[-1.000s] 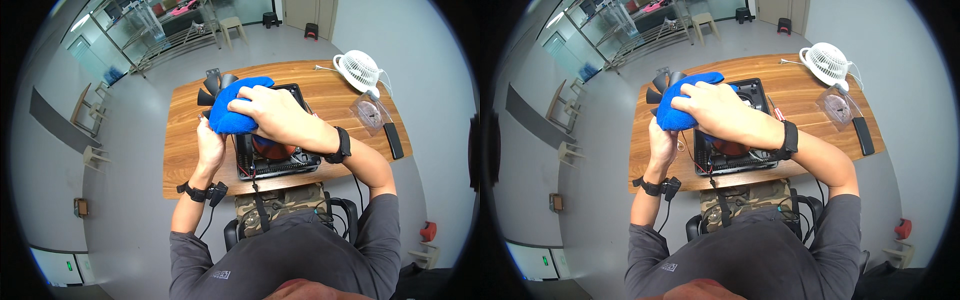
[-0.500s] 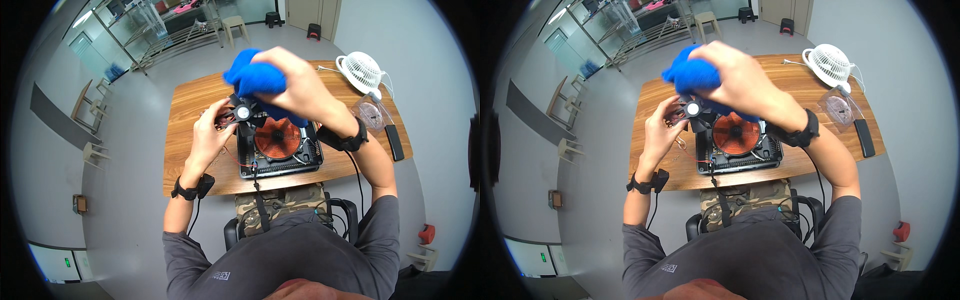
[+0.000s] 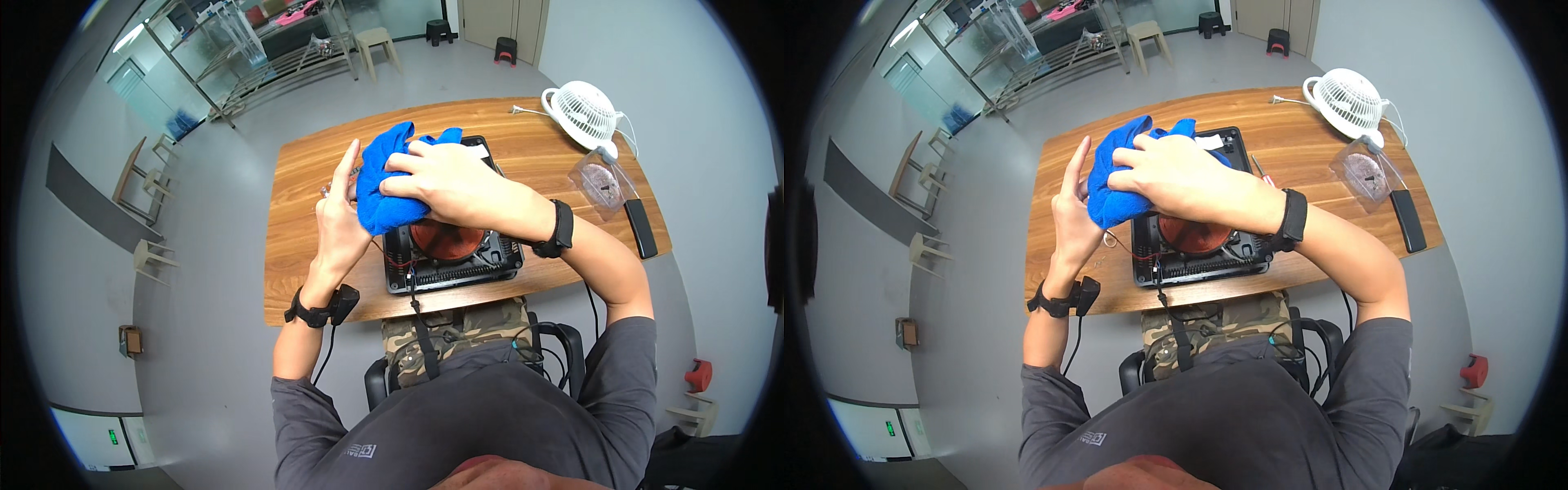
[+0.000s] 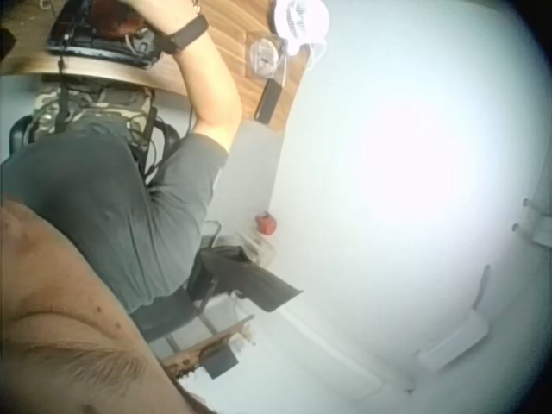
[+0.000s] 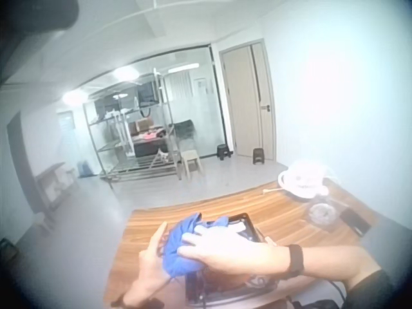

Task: The person assembles a small electronic device on a wooden table. They place a circular orange component into a black housing, use a screwdriver to secure it, wipe a black fan with a blue cloth, and then install the fan and a circuit board into the housing, securing them with screws.

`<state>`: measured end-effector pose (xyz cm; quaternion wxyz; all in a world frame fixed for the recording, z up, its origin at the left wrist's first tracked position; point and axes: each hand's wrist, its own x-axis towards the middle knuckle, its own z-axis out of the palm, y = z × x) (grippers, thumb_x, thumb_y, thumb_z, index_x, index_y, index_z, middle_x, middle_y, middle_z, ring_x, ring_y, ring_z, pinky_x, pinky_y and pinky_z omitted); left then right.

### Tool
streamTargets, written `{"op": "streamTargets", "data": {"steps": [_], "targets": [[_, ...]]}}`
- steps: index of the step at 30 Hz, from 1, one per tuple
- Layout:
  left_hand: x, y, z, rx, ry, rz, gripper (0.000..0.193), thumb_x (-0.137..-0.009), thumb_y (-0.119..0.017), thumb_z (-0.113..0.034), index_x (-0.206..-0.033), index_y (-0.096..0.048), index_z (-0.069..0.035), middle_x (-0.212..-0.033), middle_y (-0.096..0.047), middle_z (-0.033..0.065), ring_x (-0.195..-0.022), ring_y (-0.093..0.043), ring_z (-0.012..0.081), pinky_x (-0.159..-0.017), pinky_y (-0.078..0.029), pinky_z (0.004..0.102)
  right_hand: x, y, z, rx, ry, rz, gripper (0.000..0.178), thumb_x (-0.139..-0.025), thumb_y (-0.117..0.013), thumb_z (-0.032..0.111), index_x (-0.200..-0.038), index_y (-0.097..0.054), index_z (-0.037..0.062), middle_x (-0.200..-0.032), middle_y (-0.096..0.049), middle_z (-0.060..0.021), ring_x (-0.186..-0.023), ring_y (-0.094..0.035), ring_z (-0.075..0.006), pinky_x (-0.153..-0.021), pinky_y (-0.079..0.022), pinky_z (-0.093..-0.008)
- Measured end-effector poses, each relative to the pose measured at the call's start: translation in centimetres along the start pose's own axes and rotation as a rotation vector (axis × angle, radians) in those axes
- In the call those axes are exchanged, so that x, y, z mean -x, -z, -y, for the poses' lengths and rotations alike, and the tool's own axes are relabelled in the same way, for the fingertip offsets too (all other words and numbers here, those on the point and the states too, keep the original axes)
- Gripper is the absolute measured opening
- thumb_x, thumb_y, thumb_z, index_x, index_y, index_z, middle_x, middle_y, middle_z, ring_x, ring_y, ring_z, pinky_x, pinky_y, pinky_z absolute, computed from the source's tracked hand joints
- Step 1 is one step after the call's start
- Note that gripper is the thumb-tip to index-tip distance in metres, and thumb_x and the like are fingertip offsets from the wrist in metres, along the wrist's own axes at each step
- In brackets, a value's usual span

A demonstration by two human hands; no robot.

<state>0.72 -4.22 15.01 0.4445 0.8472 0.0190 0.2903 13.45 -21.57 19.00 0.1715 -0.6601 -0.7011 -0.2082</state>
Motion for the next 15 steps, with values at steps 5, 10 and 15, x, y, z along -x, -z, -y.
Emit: {"op": "streamTargets", "data": {"steps": [5,10,15], "targets": [[-0.3,-0.2,0.7,-0.043,-0.069,-0.047,0.089,-0.081,-0.084,0.0,-0.157,-0.039,-0.004,-0.101,-0.077,0.0136,-0.094,-0.072,0.0142,-0.086,-0.058,0.0293,0.6,1.7,-0.7,0.052,-0.011,0.008,0.038,-0.072,-0.078,0.01,-0.109,-0.069,0.0132,-0.112,-0.064,-0.0078,-0.103,-0.065,-0.0289,-0.08,-0.06,-0.0406],[-0.6,0.2,1.4,0.178,0.054,-0.054,0.082,-0.081,-0.082,0.006,-0.153,-0.042,-0.001,-0.113,-0.073,0.0164,-0.095,-0.072,0.0171,-0.089,-0.061,0.0307,2.5,2.7,-3.1,0.089,-0.153,0.072,0.043,-0.076,-0.077,0.009,-0.117,-0.066,0.0165,-0.116,-0.062,-0.0085,-0.108,-0.064,-0.0317,-0.083,-0.059,-0.0429],[-1.5,0.4,3.4,0.13,0.056,-0.047,0.065,-0.08,-0.085,0.001,-0.139,-0.058,0.0,-0.11,-0.076,0.0125,-0.097,-0.07,0.0128,-0.086,-0.059,0.0281,4.8,3.7,-7.7,0.19,-0.285,0.034,0.05,-0.074,-0.081,0.011,-0.121,-0.065,0.0167,-0.113,-0.062,-0.0087,-0.108,-0.064,-0.0326,-0.086,-0.058,-0.0448]]}}
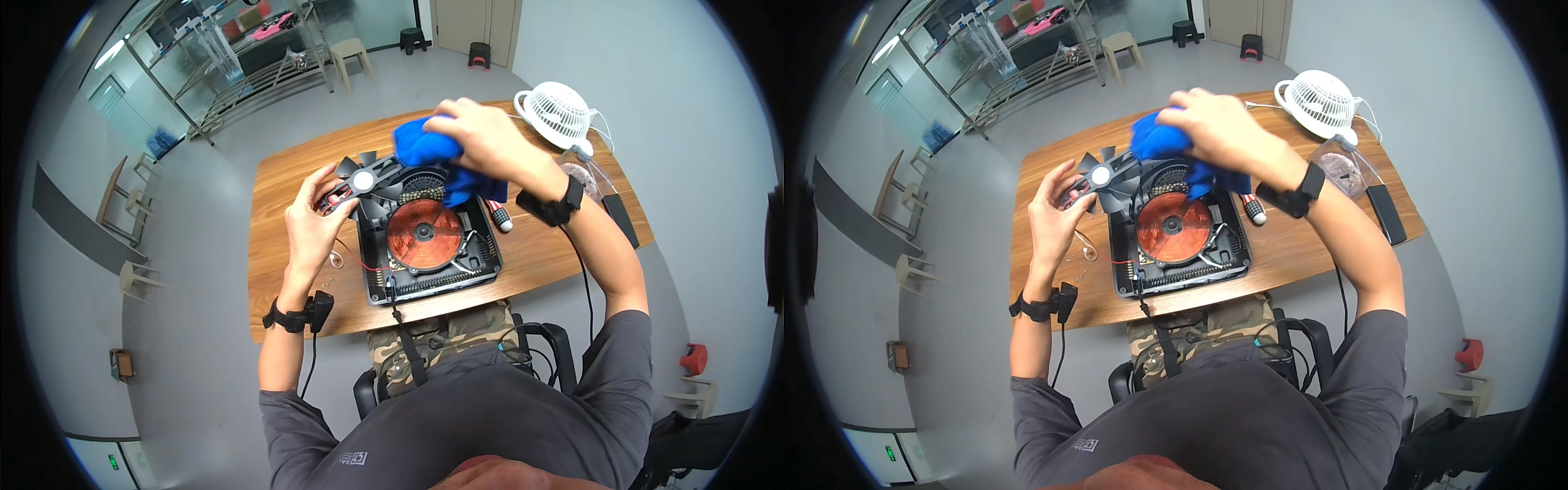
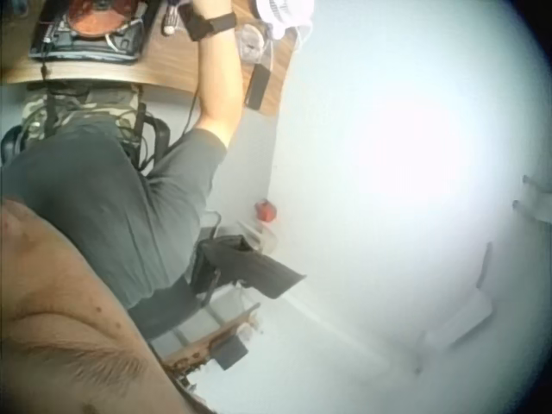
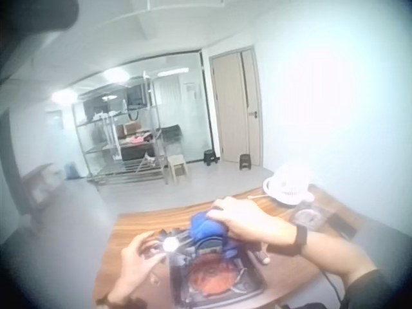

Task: The person assembles a small electronic device on a wooden table. They place a circular orange component into a black housing, use a screwdriver to secure it, wipe a black fan with a blue cloth, and then install the fan and a circuit board into the housing, securing them with screws.

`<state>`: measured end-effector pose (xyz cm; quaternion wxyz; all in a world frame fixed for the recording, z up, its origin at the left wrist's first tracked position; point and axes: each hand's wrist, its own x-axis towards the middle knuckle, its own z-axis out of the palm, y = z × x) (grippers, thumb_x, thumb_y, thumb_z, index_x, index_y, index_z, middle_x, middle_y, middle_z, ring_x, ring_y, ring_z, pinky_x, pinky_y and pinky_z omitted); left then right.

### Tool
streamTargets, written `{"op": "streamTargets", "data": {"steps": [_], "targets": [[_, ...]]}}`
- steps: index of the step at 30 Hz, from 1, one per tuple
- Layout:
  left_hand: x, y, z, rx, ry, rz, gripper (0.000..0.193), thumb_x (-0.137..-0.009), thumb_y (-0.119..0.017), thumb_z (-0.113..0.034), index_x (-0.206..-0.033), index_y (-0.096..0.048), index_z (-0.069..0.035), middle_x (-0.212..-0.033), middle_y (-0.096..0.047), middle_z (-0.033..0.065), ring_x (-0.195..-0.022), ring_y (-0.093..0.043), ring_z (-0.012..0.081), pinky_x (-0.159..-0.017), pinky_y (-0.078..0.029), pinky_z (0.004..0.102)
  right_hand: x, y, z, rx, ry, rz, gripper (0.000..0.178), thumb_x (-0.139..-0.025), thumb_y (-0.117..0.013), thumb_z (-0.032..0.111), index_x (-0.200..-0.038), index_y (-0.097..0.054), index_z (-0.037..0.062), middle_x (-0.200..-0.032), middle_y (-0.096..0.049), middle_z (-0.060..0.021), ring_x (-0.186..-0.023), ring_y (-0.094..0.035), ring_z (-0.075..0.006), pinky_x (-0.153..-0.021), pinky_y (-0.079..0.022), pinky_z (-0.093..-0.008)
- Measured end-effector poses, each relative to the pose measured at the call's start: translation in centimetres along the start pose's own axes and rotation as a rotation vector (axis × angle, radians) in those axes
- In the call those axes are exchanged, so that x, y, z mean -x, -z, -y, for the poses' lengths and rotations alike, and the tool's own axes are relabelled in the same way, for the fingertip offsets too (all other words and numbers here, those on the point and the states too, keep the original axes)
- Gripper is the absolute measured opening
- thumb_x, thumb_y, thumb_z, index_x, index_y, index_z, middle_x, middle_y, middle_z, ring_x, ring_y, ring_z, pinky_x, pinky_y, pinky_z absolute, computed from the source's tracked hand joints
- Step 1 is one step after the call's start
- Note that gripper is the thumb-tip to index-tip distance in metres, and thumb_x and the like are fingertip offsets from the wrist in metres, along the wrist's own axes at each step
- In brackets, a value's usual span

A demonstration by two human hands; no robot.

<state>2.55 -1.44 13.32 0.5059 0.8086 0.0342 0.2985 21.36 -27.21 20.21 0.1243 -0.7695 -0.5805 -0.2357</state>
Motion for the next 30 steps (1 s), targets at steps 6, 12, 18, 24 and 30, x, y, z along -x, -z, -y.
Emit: {"op": "streamTargets", "data": {"steps": [6,12,18,24,30], "targets": [[-2.2,-0.6,3.5,0.072,0.083,0.089,0.049,-0.083,-0.082,-0.001,-0.129,-0.065,0.002,-0.118,-0.072,0.0128,-0.108,-0.069,0.0164,-0.094,-0.057,0.0305,4.8,-3.6,-10.9,0.146,-0.45,0.129,0.053,-0.078,-0.078,0.008,-0.127,-0.061,0.0141,-0.118,-0.063,-0.0118,-0.113,-0.064,-0.0364,-0.092,-0.056,-0.0479],[-3.8,-1.9,4.2,-0.248,0.107,0.17,0.053,-0.079,-0.083,-0.003,-0.129,-0.066,-0.001,-0.113,-0.074,0.0098,-0.1,-0.068,0.0128,-0.089,-0.058,0.0307,7.8,-8.0,-16.3,0.172,-0.515,0.24,0.058,-0.076,-0.081,0.011,-0.13,-0.061,0.0113,-0.12,-0.065,-0.0154,-0.114,-0.065,-0.0368,-0.095,-0.056,-0.0461],[-4.8,-3.8,5.2,-0.288,0.061,0.209,0.049,-0.077,-0.084,-0.007,-0.124,-0.068,-0.004,-0.106,-0.076,0.0111,-0.093,-0.071,0.0179,-0.088,-0.058,0.0332,8.2,-9.6,-18.0,0.283,-0.564,0.494,0.062,-0.076,-0.083,0.012,-0.134,-0.06,0.0122,-0.122,-0.066,-0.0151,-0.115,-0.066,-0.0345,-0.096,-0.056,-0.0444],[-5.5,-5.3,6.1,-0.304,0.065,0.295,0.052,-0.078,-0.084,-0.004,-0.127,-0.066,-0.006,-0.103,-0.074,0.0068,-0.086,-0.067,0.0111,-0.083,-0.057,0.029,10.0,-13.5,-18.6,0.319,-0.597,0.614,0.064,-0.076,-0.086,0.018,-0.133,-0.057,0.0126,-0.128,-0.063,-0.0167,-0.117,-0.066,-0.0352,-0.097,-0.056,-0.0448],[-5.8,-5.1,6.5,-0.271,0.052,0.297,0.053,-0.077,-0.085,-0.007,-0.127,-0.066,-0.005,-0.1,-0.073,0.009,-0.082,-0.066,0.0164,-0.081,-0.056,0.0335,10.0,-14.6,-16.9,0.191,-0.57,0.845,0.072,-0.075,-0.089,0.034,-0.137,-0.059,0.0121,-0.129,-0.066,-0.0174,-0.118,-0.066,-0.0352,-0.099,-0.055,-0.0441]]}}
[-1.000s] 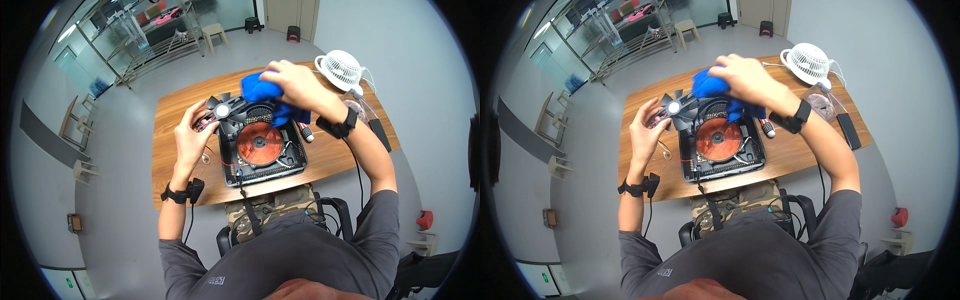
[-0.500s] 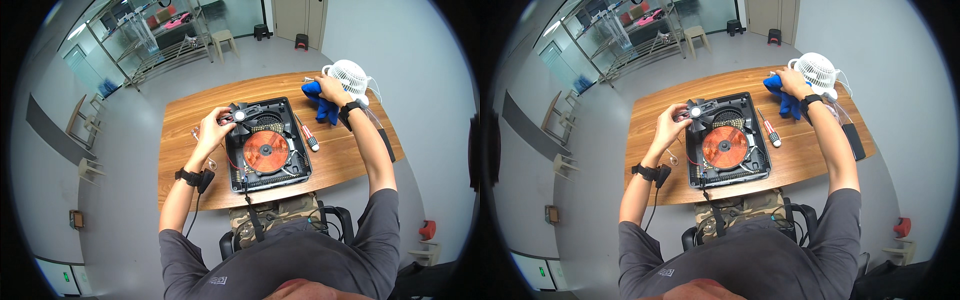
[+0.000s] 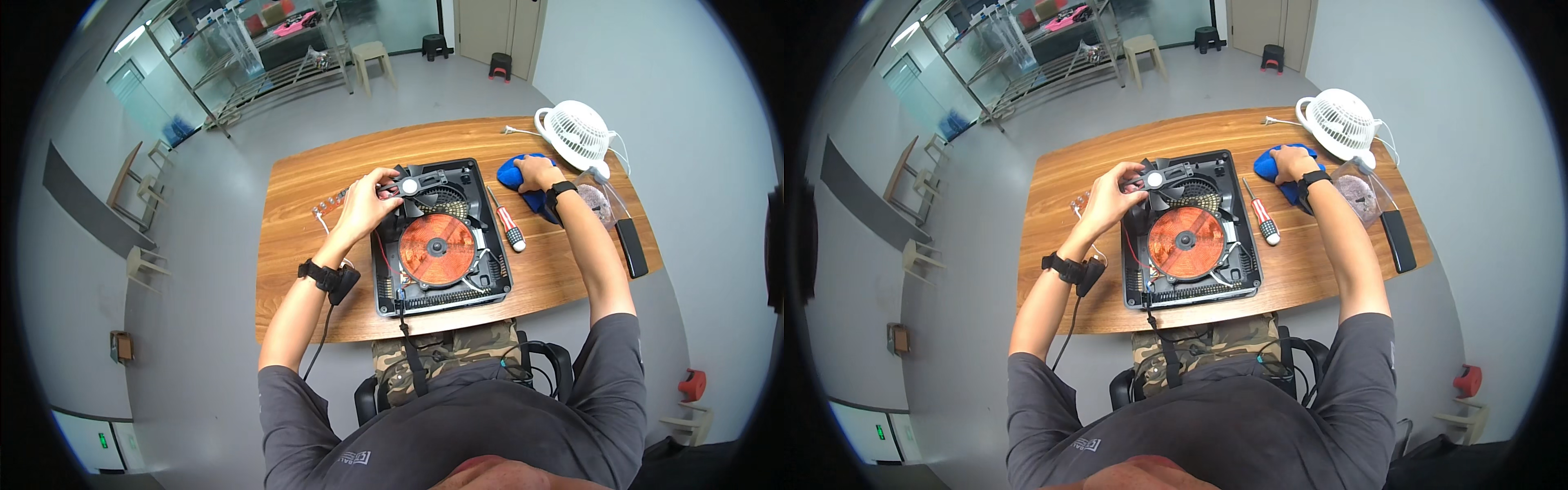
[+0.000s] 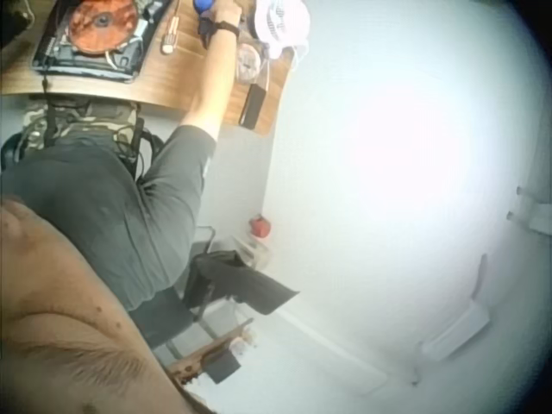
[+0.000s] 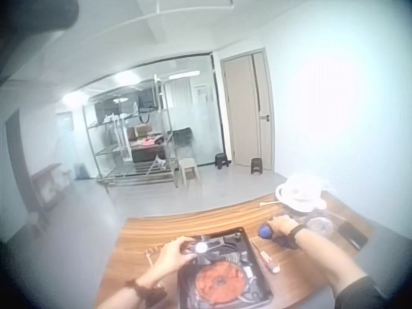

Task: The person assembles a small electronic device on a wooden table. They place a circular orange component into a black housing, use a screwdriver to secure it, wipe a black fan with a blue cloth, and then install the fan and a circuit board into the housing, securing them with screws.

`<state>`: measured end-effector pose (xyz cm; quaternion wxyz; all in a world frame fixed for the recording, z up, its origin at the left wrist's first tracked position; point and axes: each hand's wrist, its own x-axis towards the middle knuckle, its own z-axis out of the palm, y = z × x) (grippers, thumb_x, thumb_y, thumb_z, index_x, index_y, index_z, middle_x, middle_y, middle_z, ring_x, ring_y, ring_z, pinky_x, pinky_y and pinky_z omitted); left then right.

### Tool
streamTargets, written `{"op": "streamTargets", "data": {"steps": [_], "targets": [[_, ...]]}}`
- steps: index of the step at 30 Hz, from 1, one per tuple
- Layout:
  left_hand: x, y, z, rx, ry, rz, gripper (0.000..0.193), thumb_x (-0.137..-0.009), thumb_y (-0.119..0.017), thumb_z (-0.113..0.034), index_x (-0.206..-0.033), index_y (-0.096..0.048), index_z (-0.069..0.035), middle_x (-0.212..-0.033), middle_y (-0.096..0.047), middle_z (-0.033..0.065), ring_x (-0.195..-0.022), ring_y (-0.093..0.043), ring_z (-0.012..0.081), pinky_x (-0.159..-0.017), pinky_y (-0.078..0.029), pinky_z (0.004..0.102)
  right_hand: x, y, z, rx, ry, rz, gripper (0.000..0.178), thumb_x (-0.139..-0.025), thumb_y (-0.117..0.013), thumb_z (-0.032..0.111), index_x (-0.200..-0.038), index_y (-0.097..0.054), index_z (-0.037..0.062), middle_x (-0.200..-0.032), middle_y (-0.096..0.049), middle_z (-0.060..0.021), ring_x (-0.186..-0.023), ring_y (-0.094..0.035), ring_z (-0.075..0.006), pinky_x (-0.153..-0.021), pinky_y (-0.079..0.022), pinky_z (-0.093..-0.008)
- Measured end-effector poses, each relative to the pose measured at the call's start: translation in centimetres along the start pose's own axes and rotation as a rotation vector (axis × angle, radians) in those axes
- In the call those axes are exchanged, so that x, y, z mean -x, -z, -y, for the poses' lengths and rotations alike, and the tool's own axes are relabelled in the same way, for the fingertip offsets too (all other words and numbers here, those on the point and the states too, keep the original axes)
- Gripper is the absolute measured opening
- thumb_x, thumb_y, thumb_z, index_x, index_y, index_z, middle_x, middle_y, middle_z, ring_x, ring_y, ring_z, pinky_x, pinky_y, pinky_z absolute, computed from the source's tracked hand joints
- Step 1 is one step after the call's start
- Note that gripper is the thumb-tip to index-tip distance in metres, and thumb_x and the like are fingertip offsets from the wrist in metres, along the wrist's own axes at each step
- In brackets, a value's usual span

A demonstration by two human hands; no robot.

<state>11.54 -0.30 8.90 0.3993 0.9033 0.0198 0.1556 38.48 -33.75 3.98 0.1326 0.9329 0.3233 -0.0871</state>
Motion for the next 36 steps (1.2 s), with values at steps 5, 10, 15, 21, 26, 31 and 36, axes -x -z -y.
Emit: {"op": "streamTargets", "data": {"steps": [5,10,15,21,26,31,36], "targets": [[-0.1,0.0,-0.2,-0.019,-0.019,0.001,0.047,-0.078,-0.084,-0.007,-0.122,-0.068,-0.004,-0.101,-0.074,0.0105,-0.085,-0.069,0.0187,-0.082,-0.056,0.0345,1.7,3.4,1.6,-0.075,-0.045,0.052,0.068,-0.077,-0.087,0.039,-0.134,-0.062,0.0087,-0.126,-0.07,-0.0166,-0.12,-0.066,-0.0338,-0.099,-0.055,-0.0441],[-0.9,-0.8,0.1,-0.065,-0.064,0.017,0.04,-0.077,-0.083,-0.008,-0.114,-0.069,-0.003,-0.103,-0.074,0.0128,-0.085,-0.071,0.0231,-0.082,-0.057,0.0374,1.8,7.7,4.6,-0.159,0.237,-0.221,0.058,-0.084,-0.081,0.032,-0.134,-0.061,0.0094,-0.133,-0.065,-0.0152,-0.122,-0.062,-0.0367,-0.101,-0.053,-0.0452],[-1.9,-1.3,-0.7,-0.144,-0.071,0.042,0.042,-0.078,-0.084,-0.009,-0.117,-0.069,-0.003,-0.104,-0.075,0.0126,-0.092,-0.072,0.0222,-0.085,-0.058,0.0358,4.0,9.9,11.0,-0.233,0.538,-0.304,0.05,-0.083,-0.081,0.026,-0.126,-0.065,0.0051,-0.118,-0.068,-0.0146,-0.113,-0.066,-0.0366,-0.093,-0.054,-0.0473],[-2.7,-2.4,0.1,-0.123,-0.137,0.016,0.04,-0.079,-0.083,-0.007,-0.116,-0.068,-0.003,-0.106,-0.073,0.0126,-0.093,-0.072,0.0261,-0.086,-0.058,0.0377,3.9,8.9,12.6,-0.273,0.514,-0.37,0.039,-0.083,-0.08,0.018,-0.117,-0.069,0.0033,-0.112,-0.067,-0.0156,-0.106,-0.067,-0.0372,-0.088,-0.055,-0.0456],[-3.0,-3.0,0.5,-0.129,-0.232,-0.002,0.037,-0.08,-0.076,-0.002,-0.114,-0.065,-0.003,-0.11,-0.065,0.0156,-0.102,-0.067,0.0349,-0.089,-0.055,0.0432,4.0,8.2,12.3,-0.333,0.479,-0.459,0.041,-0.082,-0.081,0.021,-0.119,-0.07,0.004,-0.108,-0.067,-0.017,-0.104,-0.068,-0.0385,-0.088,-0.056,-0.0467],[-3.4,-3.8,1.6,-0.239,-0.258,-0.007,0.039,-0.079,-0.078,-0.003,-0.115,-0.064,-0.002,-0.115,-0.061,0.0161,-0.108,-0.065,0.0364,-0.091,-0.055,0.043,3.2,6.4,11.8,-0.348,0.461,-0.477,0.037,-0.079,-0.083,0.015,-0.112,-0.073,0.0021,-0.108,-0.067,-0.0175,-0.104,-0.068,-0.0391,-0.088,-0.056,-0.047],[-3.4,-4.5,1.4,-0.365,-0.185,0.055,0.039,-0.08,-0.081,-0.008,-0.113,-0.063,-0.003,-0.114,-0.062,0.0157,-0.109,-0.065,0.0381,-0.091,-0.054,0.0465,2.7,5.3,11.8,-0.342,0.431,-0.45,0.036,-0.079,-0.083,0.016,-0.111,-0.073,0.0033,-0.107,-0.067,-0.0164,-0.102,-0.068,-0.0385,-0.087,-0.056,-0.0473]]}}
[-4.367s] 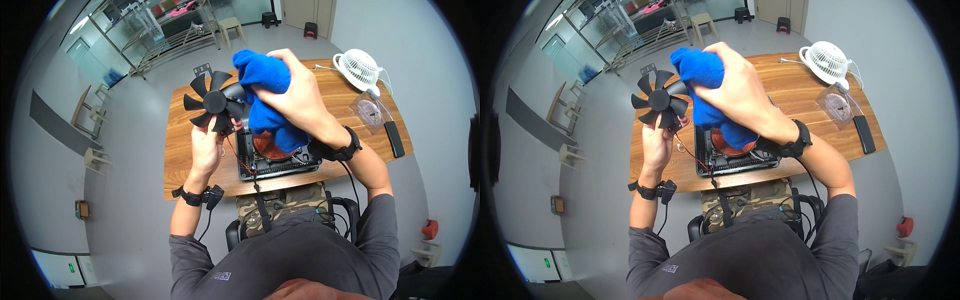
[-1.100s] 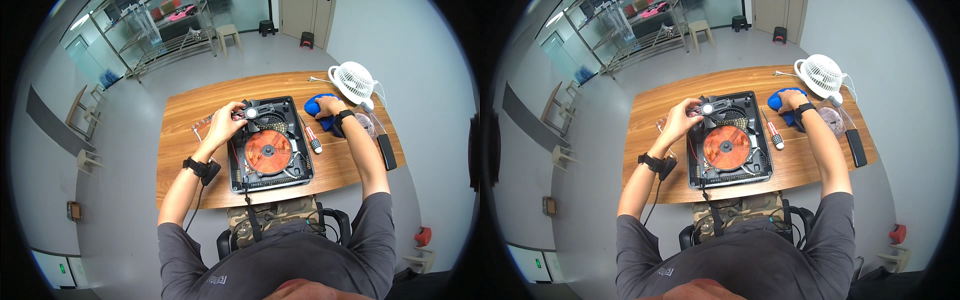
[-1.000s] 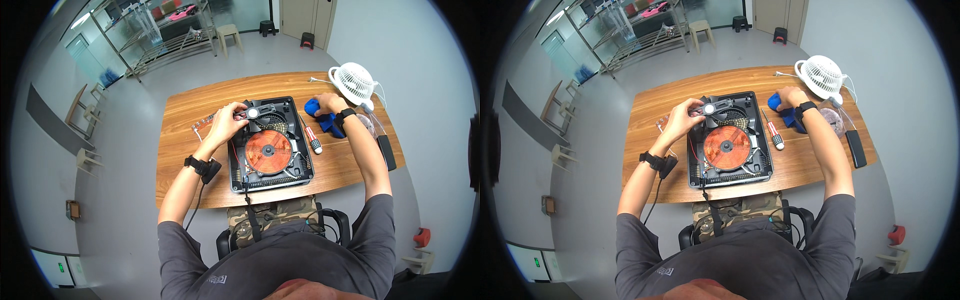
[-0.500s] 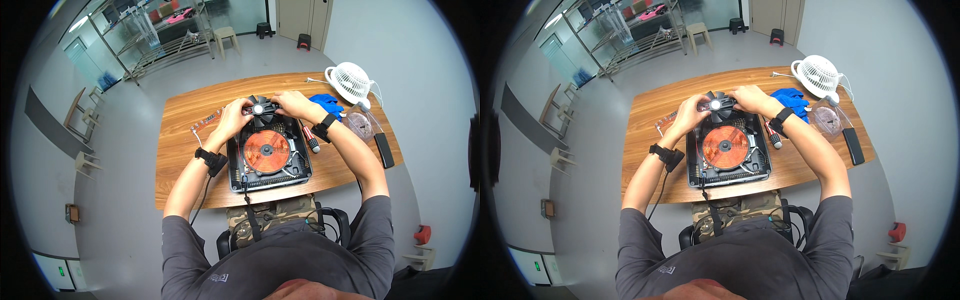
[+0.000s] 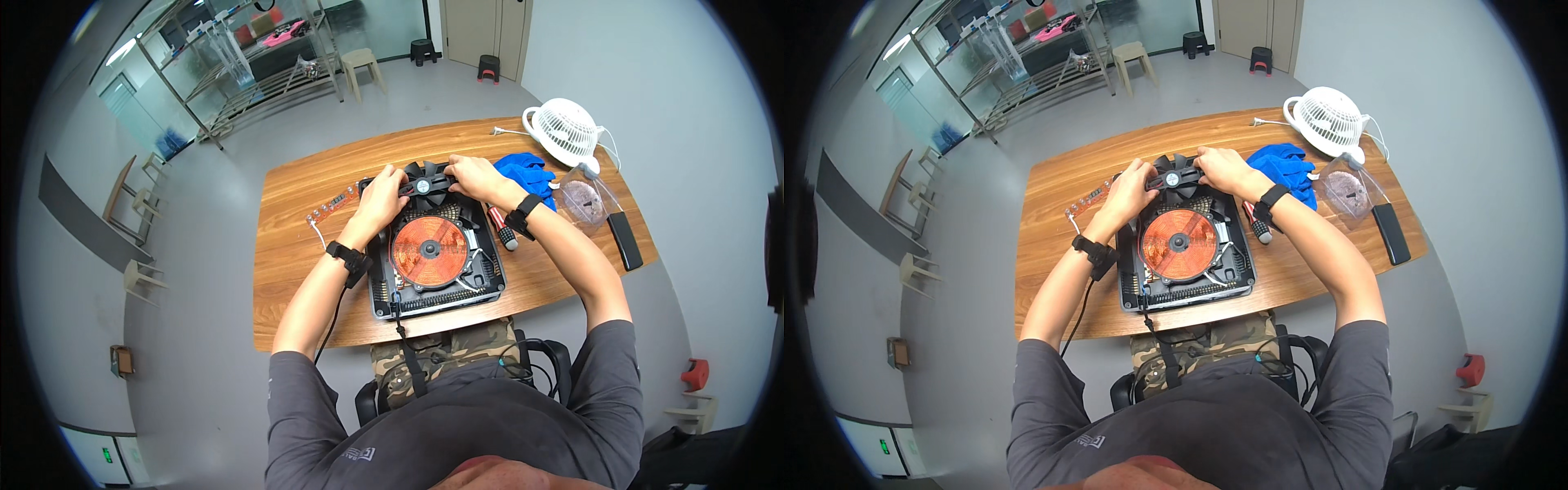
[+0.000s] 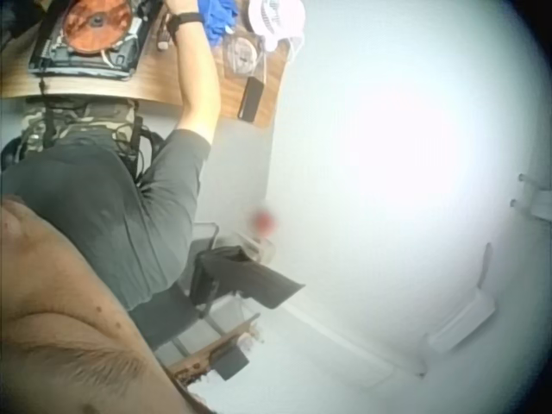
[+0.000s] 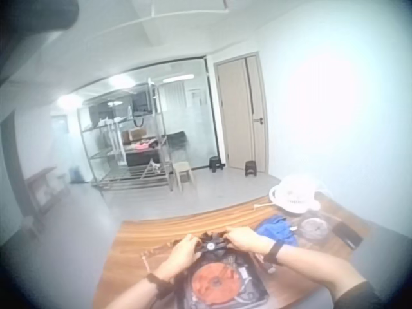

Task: The person assembles a small electronic device on a wooden table. They place a circular orange component into a black housing, use a screwdriver to secure it, wipe a black fan with a blue cloth, and then install the fan and a circuit board into the housing, securing them with screws.

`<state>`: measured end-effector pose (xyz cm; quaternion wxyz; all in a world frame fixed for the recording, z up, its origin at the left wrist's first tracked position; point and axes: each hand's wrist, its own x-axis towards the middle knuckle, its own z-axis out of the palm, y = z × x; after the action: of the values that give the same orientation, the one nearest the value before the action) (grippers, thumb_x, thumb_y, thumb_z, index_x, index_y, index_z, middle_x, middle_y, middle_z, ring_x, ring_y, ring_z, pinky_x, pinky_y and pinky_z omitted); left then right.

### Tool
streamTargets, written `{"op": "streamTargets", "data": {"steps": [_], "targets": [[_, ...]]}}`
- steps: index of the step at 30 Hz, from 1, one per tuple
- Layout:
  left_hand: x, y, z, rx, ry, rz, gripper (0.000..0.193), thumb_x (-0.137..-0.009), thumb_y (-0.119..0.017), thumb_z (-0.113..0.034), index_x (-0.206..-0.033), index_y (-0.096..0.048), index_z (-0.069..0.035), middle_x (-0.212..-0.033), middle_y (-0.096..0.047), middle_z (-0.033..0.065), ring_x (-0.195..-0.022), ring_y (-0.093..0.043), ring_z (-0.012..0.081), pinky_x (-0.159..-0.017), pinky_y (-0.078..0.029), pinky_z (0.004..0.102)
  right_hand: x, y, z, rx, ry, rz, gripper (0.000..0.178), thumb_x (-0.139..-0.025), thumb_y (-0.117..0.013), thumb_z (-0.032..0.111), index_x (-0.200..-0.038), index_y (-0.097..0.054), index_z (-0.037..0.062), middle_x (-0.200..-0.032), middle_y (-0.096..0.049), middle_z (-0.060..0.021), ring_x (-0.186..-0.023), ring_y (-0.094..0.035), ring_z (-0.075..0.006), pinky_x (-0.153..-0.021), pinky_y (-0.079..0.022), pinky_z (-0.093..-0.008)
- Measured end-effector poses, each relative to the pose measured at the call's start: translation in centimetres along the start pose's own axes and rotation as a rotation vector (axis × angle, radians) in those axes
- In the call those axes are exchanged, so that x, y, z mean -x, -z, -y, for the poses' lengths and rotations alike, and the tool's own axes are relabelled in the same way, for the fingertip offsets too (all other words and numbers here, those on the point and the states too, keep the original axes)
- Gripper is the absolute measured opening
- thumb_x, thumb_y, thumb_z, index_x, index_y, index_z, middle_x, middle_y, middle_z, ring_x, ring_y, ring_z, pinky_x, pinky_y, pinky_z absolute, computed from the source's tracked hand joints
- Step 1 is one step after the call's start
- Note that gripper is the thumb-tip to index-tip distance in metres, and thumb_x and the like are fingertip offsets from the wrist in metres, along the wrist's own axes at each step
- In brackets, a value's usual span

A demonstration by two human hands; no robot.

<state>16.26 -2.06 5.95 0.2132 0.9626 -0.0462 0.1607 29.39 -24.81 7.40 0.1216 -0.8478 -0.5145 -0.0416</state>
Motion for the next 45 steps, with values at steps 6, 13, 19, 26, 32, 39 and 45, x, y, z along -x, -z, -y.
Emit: {"op": "streamTargets", "data": {"steps": [6,13,19,26,32,39,45], "targets": [[-0.9,-0.6,-0.3,-0.147,-0.013,0.115,0.04,-0.077,-0.083,-0.011,-0.109,-0.06,-0.003,-0.112,-0.063,0.0164,-0.109,-0.065,0.0393,-0.088,-0.055,0.0485,0.3,-1.1,-0.6,0.049,-0.012,0.037,0.034,-0.079,-0.083,0.016,-0.109,-0.071,0.0044,-0.105,-0.066,-0.0151,-0.1,-0.068,-0.038,-0.085,-0.056,-0.0475],[-1.4,-1.5,-0.6,-0.2,-0.063,0.133,0.039,-0.077,-0.083,-0.013,-0.109,-0.062,-0.004,-0.109,-0.065,0.0148,-0.107,-0.066,0.0378,-0.089,-0.055,0.0473,0.8,-1.5,-1.4,0.036,-0.019,0.074,0.036,-0.079,-0.083,0.015,-0.111,-0.069,0.0038,-0.105,-0.066,-0.0151,-0.101,-0.068,-0.0377,-0.085,-0.056,-0.0473],[-1.5,-1.8,-1.0,-0.201,-0.031,0.227,0.037,-0.078,-0.083,-0.015,-0.11,-0.066,-0.005,-0.112,-0.067,0.013,-0.108,-0.067,0.0361,-0.091,-0.055,0.0466,1.5,-2.9,-2.0,-0.028,-0.025,0.067,0.037,-0.079,-0.083,0.013,-0.11,-0.065,0.0027,-0.11,-0.068,-0.0153,-0.104,-0.068,-0.0379,-0.086,-0.056,-0.0473],[-1.4,-2.2,-0.6,-0.18,-0.038,0.283,0.034,-0.078,-0.082,-0.015,-0.109,-0.074,-0.006,-0.115,-0.071,0.0136,-0.111,-0.068,0.035,-0.094,-0.056,0.0458,1.6,-3.0,-2.3,-0.097,-0.041,0.169,0.036,-0.078,-0.081,0.007,-0.108,-0.062,0.0005,-0.103,-0.071,-0.0177,-0.102,-0.069,-0.0379,-0.084,-0.056,-0.0464],[-1.6,-2.4,-0.2,-0.181,-0.046,0.316,0.034,-0.077,-0.082,-0.015,-0.109,-0.076,-0.006,-0.114,-0.073,0.0155,-0.109,-0.069,0.0355,-0.093,-0.056,0.0452,1.8,-3.5,-2.7,-0.146,-0.03,0.226,0.032,-0.079,-0.08,0.006,-0.106,-0.062,0.0,-0.097,-0.072,-0.0183,-0.096,-0.07,-0.0379,-0.081,-0.056,-0.0454],[-1.3,-2.3,0.3,-0.162,-0.038,0.358,0.037,-0.077,-0.082,-0.014,-0.112,-0.075,-0.004,-0.111,-0.075,0.0172,-0.108,-0.07,0.035,-0.092,-0.057,0.0441,2.0,-3.0,-1.9,-0.175,-0.07,0.2,0.032,-0.081,-0.08,0.007,-0.108,-0.064,0.0002,-0.099,-0.073,-0.0179,-0.097,-0.071,-0.0368,-0.08,-0.057,-0.0445],[-1.7,-2.6,1.9,-0.078,-0.065,0.373,0.041,-0.074,-0.082,-0.007,-0.113,-0.075,-0.002,-0.111,-0.075,0.0191,-0.107,-0.071,0.034,-0.093,-0.057,0.0421,1.9,-4.1,-3.2,-0.159,-0.057,0.199,0.033,-0.08,-0.082,0.009,-0.108,-0.068,-0.0004,-0.101,-0.073,-0.0181,-0.099,-0.07,-0.036,-0.084,-0.056,-0.0437]]}}
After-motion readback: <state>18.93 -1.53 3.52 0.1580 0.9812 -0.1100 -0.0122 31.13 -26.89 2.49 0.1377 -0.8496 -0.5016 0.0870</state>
